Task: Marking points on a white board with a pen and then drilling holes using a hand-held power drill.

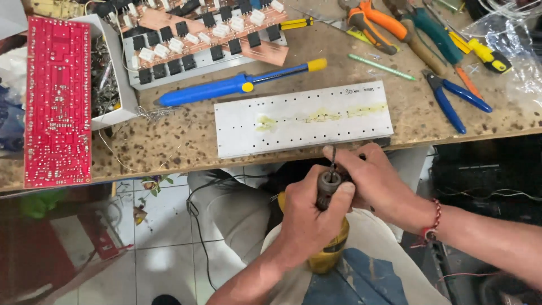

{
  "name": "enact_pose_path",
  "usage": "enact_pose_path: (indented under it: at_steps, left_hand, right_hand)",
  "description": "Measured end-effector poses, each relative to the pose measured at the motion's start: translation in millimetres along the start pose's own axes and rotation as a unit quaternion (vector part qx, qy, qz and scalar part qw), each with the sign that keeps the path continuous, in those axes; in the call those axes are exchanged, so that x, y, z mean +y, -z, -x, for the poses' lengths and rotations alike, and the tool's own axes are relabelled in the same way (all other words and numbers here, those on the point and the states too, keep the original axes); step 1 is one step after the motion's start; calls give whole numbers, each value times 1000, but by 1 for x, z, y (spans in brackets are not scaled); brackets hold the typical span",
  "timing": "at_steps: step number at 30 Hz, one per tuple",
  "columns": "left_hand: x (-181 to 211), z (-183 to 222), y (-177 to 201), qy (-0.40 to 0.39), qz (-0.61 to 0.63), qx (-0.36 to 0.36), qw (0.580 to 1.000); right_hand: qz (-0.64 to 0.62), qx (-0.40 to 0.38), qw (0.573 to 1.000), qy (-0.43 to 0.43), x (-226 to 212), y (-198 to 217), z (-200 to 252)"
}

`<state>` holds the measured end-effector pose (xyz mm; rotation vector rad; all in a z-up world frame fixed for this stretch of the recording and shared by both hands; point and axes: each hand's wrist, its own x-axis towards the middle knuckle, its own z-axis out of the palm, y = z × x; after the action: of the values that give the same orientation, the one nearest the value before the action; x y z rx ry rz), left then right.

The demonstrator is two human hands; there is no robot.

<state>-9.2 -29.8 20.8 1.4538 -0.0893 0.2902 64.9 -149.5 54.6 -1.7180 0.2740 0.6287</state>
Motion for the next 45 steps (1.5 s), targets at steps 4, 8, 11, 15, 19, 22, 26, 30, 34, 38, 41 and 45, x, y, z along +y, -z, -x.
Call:
enact_pose_path:
  at_steps: [4, 8, 11, 15, 19, 22, 26, 30, 34, 38, 41, 45]
  left_hand:
    - [8, -2, 6, 14, 12, 4, 1000]
    - [-5, 5, 25, 1, 35, 42, 998]
    - [-3, 19, 38, 5, 35, 79, 996]
    - [9, 50, 69, 6, 10, 185, 983]
    - [-18, 86, 112, -4, -55, 249, 967]
    - [-15, 90, 108, -35, 2, 287, 957]
    - [-9, 94, 105, -54, -5, 285, 957]
    - [13, 88, 99, -96, 24, 253, 962]
    - [0, 86, 123, -129, 20, 235, 963]
    - [4, 79, 115, -102, 112, 216, 964]
    - [2, 76, 108, -92, 101, 214, 967]
    - [3, 69, 100, -84, 88, 203, 972]
  right_hand:
    - [36, -12, 992, 116, 8, -3, -8]
    - [-11, -5, 987, 161, 1, -40, -1]
    - [3, -36, 981, 191, -3, -71, 2]
    - [48, -121, 946, 296, 9, -117, 4]
    - [113, -171, 919, 336, 25, -155, -2]
    - [57, -150, 785, 598, 38, -166, -17]
    - [-12, -209, 624, 752, 27, -175, -30]
    - [-19, -255, 400, 880, -14, -176, -29]
    - [41, -210, 398, 892, -10, -163, -26]
    - [74, -249, 754, 604, 17, -116, -19]
    - [78, -372, 882, 280, 19, -104, -16]
    - [26, -458, 881, 118, 19, -95, -28]
